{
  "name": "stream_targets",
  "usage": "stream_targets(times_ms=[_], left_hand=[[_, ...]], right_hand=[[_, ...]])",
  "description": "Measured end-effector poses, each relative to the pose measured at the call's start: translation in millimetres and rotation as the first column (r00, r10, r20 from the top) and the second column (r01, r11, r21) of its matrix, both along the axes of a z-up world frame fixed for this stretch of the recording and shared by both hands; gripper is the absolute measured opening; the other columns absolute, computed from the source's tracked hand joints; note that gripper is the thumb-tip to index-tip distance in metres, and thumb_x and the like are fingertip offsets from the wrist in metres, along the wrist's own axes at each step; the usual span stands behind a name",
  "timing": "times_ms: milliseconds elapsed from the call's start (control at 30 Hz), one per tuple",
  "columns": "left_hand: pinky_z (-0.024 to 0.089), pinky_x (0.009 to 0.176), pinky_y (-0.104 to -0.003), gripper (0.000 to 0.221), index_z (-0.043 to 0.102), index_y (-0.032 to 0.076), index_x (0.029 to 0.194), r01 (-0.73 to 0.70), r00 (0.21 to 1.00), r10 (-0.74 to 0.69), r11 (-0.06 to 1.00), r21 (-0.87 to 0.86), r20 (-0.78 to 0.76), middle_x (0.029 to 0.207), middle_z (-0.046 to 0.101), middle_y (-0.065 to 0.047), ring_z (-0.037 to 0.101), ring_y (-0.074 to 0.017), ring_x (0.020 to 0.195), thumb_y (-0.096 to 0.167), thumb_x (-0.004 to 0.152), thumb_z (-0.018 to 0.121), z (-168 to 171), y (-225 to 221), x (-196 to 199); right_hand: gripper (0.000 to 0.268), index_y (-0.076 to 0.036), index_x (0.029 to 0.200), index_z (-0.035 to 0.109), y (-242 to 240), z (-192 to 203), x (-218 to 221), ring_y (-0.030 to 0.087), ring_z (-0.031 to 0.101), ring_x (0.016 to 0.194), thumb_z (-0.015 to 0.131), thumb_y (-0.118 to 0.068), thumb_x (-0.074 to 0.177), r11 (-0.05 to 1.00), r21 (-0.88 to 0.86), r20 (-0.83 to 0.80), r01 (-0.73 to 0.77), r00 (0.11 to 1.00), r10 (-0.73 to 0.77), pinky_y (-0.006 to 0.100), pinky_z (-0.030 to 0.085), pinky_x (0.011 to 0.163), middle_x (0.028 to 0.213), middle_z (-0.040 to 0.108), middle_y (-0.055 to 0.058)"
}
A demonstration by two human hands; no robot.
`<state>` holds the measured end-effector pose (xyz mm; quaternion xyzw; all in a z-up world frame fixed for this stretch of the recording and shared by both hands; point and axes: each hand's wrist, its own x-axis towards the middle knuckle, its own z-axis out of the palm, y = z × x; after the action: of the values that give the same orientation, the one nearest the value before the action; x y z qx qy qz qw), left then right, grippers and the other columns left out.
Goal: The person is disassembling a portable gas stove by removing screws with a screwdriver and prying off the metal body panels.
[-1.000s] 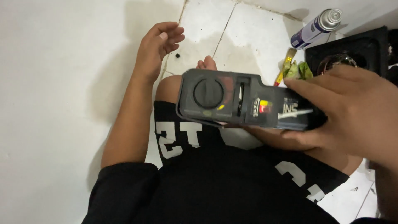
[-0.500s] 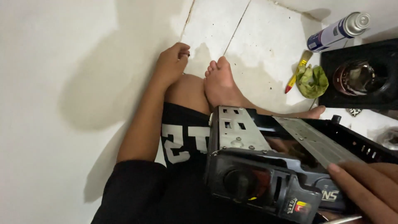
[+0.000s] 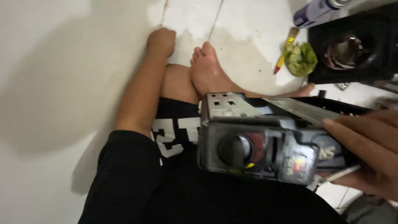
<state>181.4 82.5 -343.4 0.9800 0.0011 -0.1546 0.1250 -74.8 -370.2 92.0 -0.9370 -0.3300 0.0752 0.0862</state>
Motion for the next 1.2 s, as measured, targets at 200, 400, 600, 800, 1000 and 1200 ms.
stream_targets(times_ms=[200, 400, 600, 800, 1000, 1200], left_hand=[[0.054, 0.069, -0.048, 0.017, 0.070, 0.005, 0.094, 0.115, 0.972, -0.107, 0.993, -0.027, 0.209, 0.092, 0.072, -0.016, 0.065, -0.0407, 0.080, 0.011, 0.079, 0.064, 61.0, -2.8, -24.8], [0.048, 0.059, -0.033, 0.006, 0.059, 0.005, 0.081, 0.158, 0.880, 0.149, 0.805, -0.572, 0.452, 0.070, 0.063, -0.005, 0.054, -0.0201, 0.061, 0.001, 0.076, 0.058, 145.2, -16.2, -60.9], [0.041, 0.063, -0.024, 0.022, 0.054, 0.008, 0.097, 0.139, 0.942, 0.281, 0.170, -0.976, 0.183, 0.080, 0.053, -0.003, 0.047, -0.0106, 0.068, -0.010, 0.087, 0.044, 279.2, -28.3, -103.0], [0.049, 0.078, -0.039, 0.075, 0.062, -0.005, 0.130, 0.684, 0.664, -0.284, 0.604, -0.408, 0.692, 0.107, 0.063, -0.015, 0.057, -0.0258, 0.086, 0.046, 0.078, 0.081, 450.3, -82.1, -165.1], [0.043, 0.077, -0.046, 0.079, 0.074, 0.010, 0.098, 0.710, 0.522, -0.638, 0.692, 0.126, 0.566, 0.091, 0.062, -0.009, 0.056, -0.0305, 0.085, 0.077, 0.059, 0.087, 443.7, -120.4, -131.7], [0.050, 0.072, -0.044, 0.072, 0.072, 0.007, 0.089, 0.789, 0.382, -0.691, 0.590, 0.173, 0.614, 0.087, 0.064, -0.009, 0.060, -0.0311, 0.075, 0.072, 0.059, 0.086, 437.9, -119.7, -109.5]], right_hand=[[0.089, -0.007, 0.126, 0.073, 25.4, 21.7, 24.7, 0.027, 0.072, 0.092, 0.085, -0.060, 0.056, 0.975, -0.148, 0.157, -0.167, 0.969, 0.190, 0.037, 0.058, 0.081, 0.114, 0.077, 0.011], [0.088, -0.009, 0.126, 0.075, 25.1, 17.0, 35.4, 0.024, 0.075, 0.091, 0.083, -0.062, 0.057, 0.966, -0.200, 0.218, -0.163, 0.954, 0.206, 0.034, 0.059, 0.079, 0.112, 0.079, 0.008], [0.098, -0.014, 0.130, 0.074, 17.5, 7.7, 61.0, 0.020, 0.076, 0.095, 0.082, -0.072, 0.051, 0.954, -0.268, 0.272, -0.139, 0.938, 0.213, 0.030, 0.061, 0.082, 0.112, 0.080, 0.005], [0.107, -0.011, 0.135, 0.074, 16.7, 5.6, 90.6, 0.024, 0.072, 0.092, 0.089, -0.064, 0.043, 0.977, -0.173, 0.204, -0.127, 0.965, 0.162, 0.034, 0.059, 0.082, 0.109, 0.079, 0.007], [0.092, -0.006, 0.129, 0.079, 16.9, 2.3, 108.9, 0.025, 0.073, 0.087, 0.091, -0.053, 0.051, 0.988, -0.051, 0.260, -0.146, 0.953, 0.154, 0.034, 0.058, 0.080, 0.104, 0.079, 0.009], [0.089, -0.011, 0.128, 0.082, 18.2, 0.5, 110.3, 0.022, 0.071, 0.083, 0.090, -0.059, 0.053, 0.992, -0.043, 0.303, -0.117, 0.945, 0.124, 0.032, 0.055, 0.077, 0.101, 0.080, 0.005]])
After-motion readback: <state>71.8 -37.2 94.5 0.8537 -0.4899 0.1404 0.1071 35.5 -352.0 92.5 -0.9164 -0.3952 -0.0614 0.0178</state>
